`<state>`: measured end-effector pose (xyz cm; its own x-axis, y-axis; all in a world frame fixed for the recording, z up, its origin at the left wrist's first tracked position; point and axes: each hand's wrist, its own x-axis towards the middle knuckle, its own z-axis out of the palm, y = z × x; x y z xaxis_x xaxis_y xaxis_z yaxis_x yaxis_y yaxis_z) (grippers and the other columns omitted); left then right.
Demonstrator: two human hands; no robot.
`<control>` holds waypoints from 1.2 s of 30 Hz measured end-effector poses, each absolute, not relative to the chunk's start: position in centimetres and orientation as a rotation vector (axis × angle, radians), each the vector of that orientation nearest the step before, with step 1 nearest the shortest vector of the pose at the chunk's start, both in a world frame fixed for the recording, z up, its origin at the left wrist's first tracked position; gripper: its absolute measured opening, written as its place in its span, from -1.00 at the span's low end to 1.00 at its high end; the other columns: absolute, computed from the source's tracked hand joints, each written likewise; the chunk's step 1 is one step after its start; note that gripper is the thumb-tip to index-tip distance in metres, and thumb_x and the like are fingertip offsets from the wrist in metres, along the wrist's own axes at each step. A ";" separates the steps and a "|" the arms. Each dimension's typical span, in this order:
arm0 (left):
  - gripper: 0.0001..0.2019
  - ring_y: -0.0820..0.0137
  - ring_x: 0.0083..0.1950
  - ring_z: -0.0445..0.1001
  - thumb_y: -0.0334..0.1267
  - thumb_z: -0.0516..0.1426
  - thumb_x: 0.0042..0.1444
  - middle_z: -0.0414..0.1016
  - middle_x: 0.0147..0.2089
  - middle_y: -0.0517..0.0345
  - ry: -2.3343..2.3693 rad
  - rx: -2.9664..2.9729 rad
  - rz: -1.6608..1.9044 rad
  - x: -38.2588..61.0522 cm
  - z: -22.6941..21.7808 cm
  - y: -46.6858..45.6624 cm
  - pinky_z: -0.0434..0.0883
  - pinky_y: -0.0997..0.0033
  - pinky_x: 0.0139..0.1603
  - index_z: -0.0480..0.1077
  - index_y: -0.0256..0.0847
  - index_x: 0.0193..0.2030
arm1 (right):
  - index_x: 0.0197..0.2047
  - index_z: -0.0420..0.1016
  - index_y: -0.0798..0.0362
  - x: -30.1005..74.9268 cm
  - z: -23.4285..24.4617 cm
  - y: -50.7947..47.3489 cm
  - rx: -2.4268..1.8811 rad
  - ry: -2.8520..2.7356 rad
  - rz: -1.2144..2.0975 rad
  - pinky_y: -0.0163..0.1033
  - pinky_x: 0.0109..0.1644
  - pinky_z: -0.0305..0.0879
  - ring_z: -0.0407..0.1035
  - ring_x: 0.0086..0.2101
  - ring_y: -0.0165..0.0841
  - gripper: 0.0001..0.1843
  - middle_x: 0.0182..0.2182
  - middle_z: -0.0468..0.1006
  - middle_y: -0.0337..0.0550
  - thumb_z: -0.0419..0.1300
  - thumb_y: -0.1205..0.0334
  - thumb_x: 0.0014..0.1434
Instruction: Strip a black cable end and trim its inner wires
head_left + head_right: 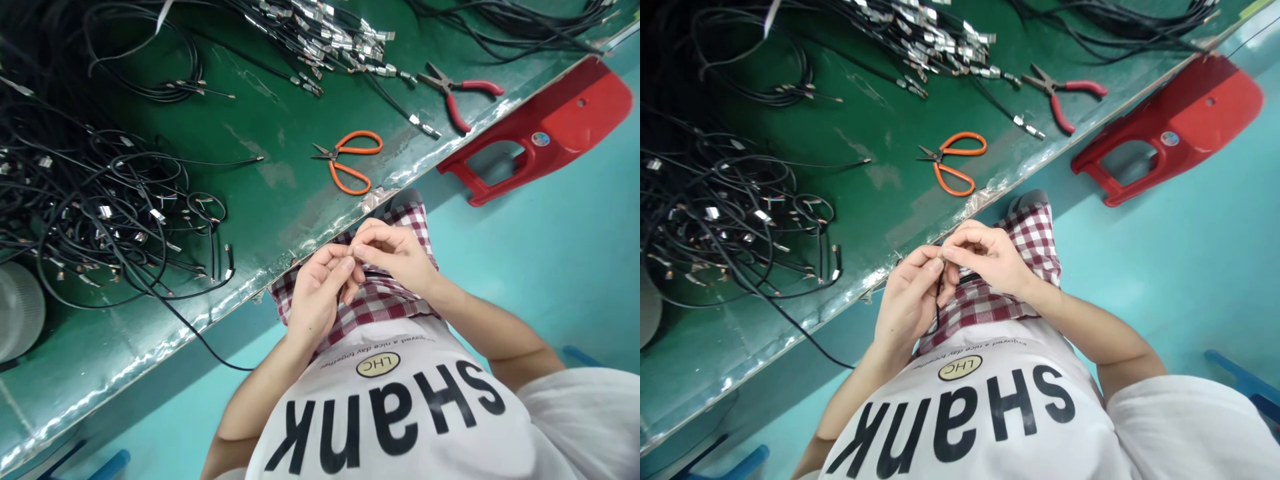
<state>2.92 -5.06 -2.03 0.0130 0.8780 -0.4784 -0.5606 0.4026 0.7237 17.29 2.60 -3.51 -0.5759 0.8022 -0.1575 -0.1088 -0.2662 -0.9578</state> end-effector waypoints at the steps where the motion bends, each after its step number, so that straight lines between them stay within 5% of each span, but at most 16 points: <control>1: -0.80 0.60 -0.57 0.24 -0.15 0.21 0.23 0.45 -0.40 0.15 1.051 0.378 1.149 2.8 -2.1 -5.0 0.21 0.57 -0.57 0.40 -0.25 -0.19 | -0.30 0.56 0.07 17.3 -3.5 2.6 -0.884 -1.350 1.900 -0.28 -0.27 0.43 0.39 -0.39 -0.47 -0.79 -0.31 0.40 -0.22 0.31 0.09 0.23; 7: -0.80 0.60 -0.61 0.21 -0.15 0.23 0.22 0.41 -0.53 0.20 1.115 0.423 1.033 2.4 -2.2 -5.6 0.13 0.60 -0.62 0.46 -0.26 -0.22 | -0.29 0.56 0.05 17.1 -3.5 2.5 -0.955 -1.308 1.816 -0.29 -0.20 0.43 0.39 -0.28 -0.43 -0.80 -0.28 0.45 -0.17 0.31 0.08 0.22; 12: -0.83 0.61 -0.63 0.19 -0.17 0.23 0.22 0.42 -0.54 0.21 1.111 0.414 1.073 2.5 -2.0 -5.9 0.11 0.62 -0.64 0.46 -0.24 -0.24 | -0.26 0.54 0.05 16.4 -4.1 1.5 -0.847 -1.154 1.957 -0.33 -0.33 0.40 0.34 -0.45 -0.53 -0.84 -0.28 0.44 -0.23 0.29 0.13 0.24; 22: -0.80 0.62 -0.64 0.15 -0.16 0.24 0.21 0.40 -0.57 0.22 1.097 0.363 1.080 3.0 -2.4 -6.6 0.08 0.63 -0.65 0.44 -0.27 -0.28 | -0.18 0.59 0.04 17.6 -4.2 2.1 -0.853 -1.424 1.900 -0.34 -0.34 0.36 0.33 -0.40 -0.50 -0.83 -0.25 0.46 -0.18 0.34 0.16 0.19; 27: -0.83 0.63 -0.63 0.16 -0.20 0.21 0.24 0.40 -0.56 0.23 1.096 0.392 1.075 3.1 -2.2 -6.6 0.09 0.64 -0.64 0.47 -0.28 -0.24 | -0.30 0.51 0.08 16.7 -4.5 1.3 -0.859 -1.220 1.902 -0.34 -0.37 0.38 0.34 -0.42 -0.50 -0.82 -0.31 0.40 -0.22 0.31 0.14 0.22; 36: -0.84 0.64 -0.63 0.16 -0.22 0.23 0.22 0.40 -0.58 0.23 1.058 0.328 1.095 3.5 -2.5 -6.6 0.07 0.66 -0.66 0.45 -0.30 -0.25 | -0.11 0.58 0.07 18.0 -4.8 2.0 -0.836 -1.322 1.976 -0.35 -0.29 0.37 0.38 -0.35 -0.49 -0.80 -0.23 0.49 -0.17 0.32 0.18 0.22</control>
